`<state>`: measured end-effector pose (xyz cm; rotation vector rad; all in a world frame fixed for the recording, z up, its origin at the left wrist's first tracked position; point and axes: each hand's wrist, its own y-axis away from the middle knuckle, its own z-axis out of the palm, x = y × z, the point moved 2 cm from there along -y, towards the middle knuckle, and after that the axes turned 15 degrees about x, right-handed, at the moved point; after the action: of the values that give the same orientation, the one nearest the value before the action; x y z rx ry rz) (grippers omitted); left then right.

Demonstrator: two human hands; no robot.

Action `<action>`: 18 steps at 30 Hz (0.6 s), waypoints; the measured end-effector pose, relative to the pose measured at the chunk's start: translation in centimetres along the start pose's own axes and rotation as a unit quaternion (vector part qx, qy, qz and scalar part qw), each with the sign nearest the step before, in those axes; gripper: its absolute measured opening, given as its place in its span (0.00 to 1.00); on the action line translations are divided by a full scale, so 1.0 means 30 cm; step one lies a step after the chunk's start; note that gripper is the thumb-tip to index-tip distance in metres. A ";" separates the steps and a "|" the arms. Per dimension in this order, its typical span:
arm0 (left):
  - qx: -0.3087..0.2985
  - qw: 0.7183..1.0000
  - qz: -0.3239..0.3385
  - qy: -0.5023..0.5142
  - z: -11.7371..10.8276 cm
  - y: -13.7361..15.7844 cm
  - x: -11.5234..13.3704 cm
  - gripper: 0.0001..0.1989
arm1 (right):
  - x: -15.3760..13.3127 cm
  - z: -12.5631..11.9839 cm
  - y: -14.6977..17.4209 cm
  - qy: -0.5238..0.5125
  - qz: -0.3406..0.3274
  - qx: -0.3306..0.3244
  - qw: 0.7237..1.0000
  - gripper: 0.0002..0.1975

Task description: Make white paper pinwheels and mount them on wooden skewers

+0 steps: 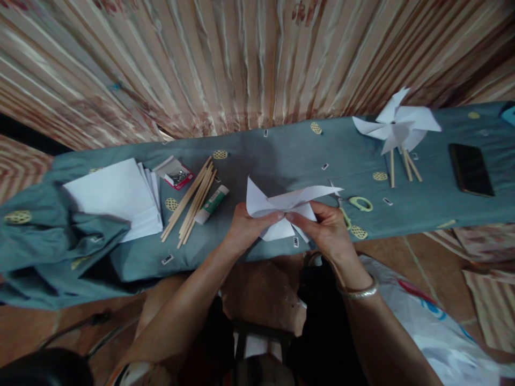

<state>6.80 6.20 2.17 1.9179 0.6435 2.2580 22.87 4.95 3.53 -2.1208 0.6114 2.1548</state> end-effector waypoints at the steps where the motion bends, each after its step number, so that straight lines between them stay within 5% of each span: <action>1: -0.001 1.000 -0.001 0.000 0.000 0.001 0.002 0.18 | 0.001 -0.001 0.000 0.001 -0.002 0.000 1.000 0.09; 18: 0.009 0.999 -0.041 -0.018 0.002 0.006 0.020 0.18 | -0.013 0.000 -0.001 0.023 0.003 -0.026 0.999 0.11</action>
<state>6.77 6.25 2.80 1.8992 0.7251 2.1717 22.91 5.07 3.89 -2.2040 0.5711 2.1524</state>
